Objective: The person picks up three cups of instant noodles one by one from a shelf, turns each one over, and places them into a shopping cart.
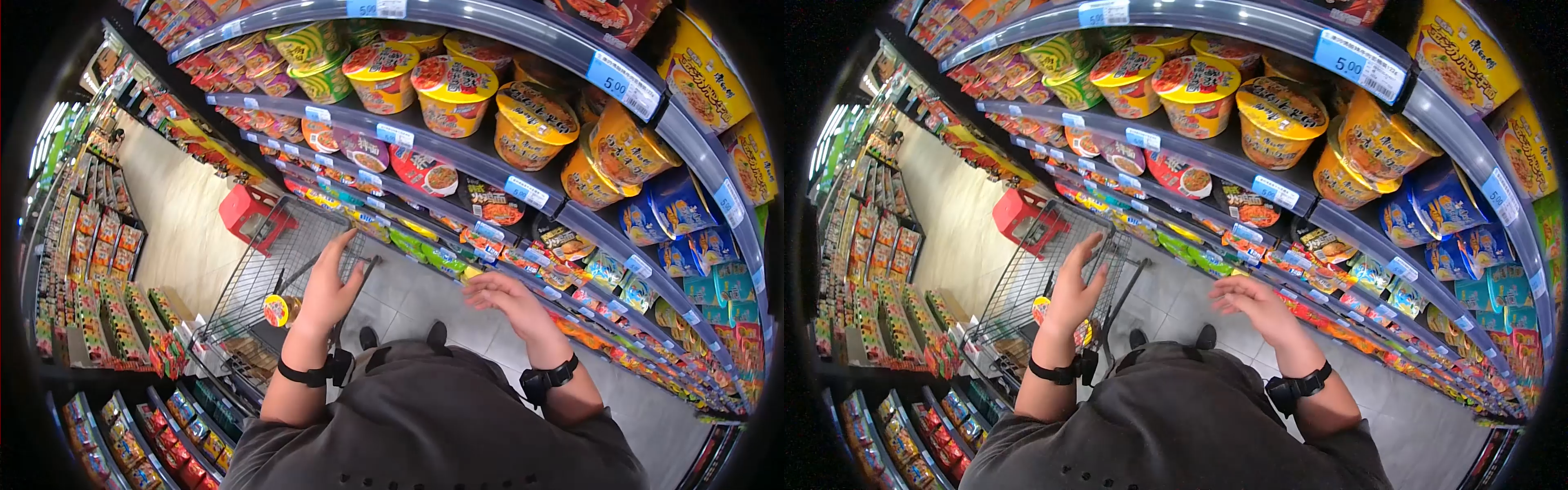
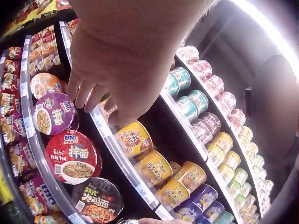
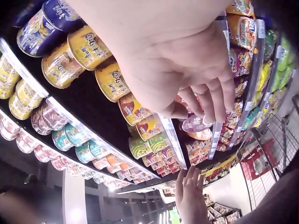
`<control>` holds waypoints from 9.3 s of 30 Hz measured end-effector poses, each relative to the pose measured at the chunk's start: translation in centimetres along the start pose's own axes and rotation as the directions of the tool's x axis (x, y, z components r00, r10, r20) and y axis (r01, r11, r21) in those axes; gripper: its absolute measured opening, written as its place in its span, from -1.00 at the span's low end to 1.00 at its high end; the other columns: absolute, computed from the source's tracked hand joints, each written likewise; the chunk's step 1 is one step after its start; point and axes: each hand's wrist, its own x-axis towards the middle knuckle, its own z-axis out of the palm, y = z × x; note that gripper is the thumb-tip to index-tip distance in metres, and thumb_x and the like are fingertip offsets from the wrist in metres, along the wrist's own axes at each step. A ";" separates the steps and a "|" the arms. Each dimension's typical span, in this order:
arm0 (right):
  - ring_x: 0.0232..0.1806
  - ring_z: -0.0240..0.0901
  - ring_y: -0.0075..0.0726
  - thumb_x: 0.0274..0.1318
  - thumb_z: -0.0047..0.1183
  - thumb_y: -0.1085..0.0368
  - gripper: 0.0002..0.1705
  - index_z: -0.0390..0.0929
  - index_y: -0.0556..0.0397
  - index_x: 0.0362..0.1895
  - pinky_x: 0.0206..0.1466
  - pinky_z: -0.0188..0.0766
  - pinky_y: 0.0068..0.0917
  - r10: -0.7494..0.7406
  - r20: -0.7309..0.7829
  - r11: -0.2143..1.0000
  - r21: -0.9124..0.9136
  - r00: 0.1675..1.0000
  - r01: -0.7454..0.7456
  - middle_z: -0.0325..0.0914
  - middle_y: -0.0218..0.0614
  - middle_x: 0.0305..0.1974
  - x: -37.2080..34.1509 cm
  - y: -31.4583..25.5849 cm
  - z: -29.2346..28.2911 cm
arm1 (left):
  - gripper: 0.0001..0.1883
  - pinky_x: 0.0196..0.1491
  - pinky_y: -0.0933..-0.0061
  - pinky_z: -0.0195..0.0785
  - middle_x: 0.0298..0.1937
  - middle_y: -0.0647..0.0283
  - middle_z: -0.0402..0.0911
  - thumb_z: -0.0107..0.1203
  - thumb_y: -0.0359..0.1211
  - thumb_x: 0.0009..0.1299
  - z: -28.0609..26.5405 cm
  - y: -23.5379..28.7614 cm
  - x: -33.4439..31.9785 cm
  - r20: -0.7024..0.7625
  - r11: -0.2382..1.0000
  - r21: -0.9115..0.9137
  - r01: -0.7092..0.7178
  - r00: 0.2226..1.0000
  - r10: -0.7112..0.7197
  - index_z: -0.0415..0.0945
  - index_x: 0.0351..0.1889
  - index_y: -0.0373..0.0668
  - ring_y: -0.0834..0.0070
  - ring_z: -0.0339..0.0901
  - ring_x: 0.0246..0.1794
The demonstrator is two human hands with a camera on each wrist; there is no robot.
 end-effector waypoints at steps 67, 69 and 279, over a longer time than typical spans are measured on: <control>0.21 0.57 -0.16 0.45 -0.11 0.24 -0.53 0.42 0.22 0.32 0.20 0.54 -0.25 0.792 0.194 0.593 -0.467 0.578 -0.656 0.59 -0.06 0.20 38.3 26.5 42.2 | -0.48 0.37 0.15 0.36 0.27 -0.14 0.56 0.19 -0.36 0.43 -18.8 -42.5 -32.6 -0.174 0.516 -0.325 0.792 0.486 -0.856 0.43 0.34 -0.27 0.00 0.51 0.33; 0.23 0.55 -0.18 0.44 -0.10 0.23 -0.53 0.42 0.18 0.32 0.25 0.50 -0.23 0.828 0.152 0.540 -0.476 0.540 -0.694 0.56 -0.09 0.19 40.2 29.7 42.0 | -0.49 0.36 0.15 0.37 0.26 -0.14 0.57 0.19 -0.35 0.43 -16.6 -45.4 -31.5 -0.099 0.469 -0.302 0.830 0.462 -0.881 0.44 0.33 -0.28 0.00 0.52 0.31; -0.37 0.49 -0.64 0.33 0.26 0.34 -0.89 0.65 0.10 -0.26 -0.25 0.44 -0.59 0.205 0.495 0.895 -0.445 0.844 0.044 0.61 -0.48 -0.41 15.1 6.4 48.3 | -0.84 -0.20 0.34 0.39 -0.36 0.10 0.57 0.26 -0.42 0.45 -30.5 -17.3 -44.3 -0.498 0.866 -0.160 0.473 0.719 -0.485 0.57 -0.28 -0.35 0.19 0.54 -0.32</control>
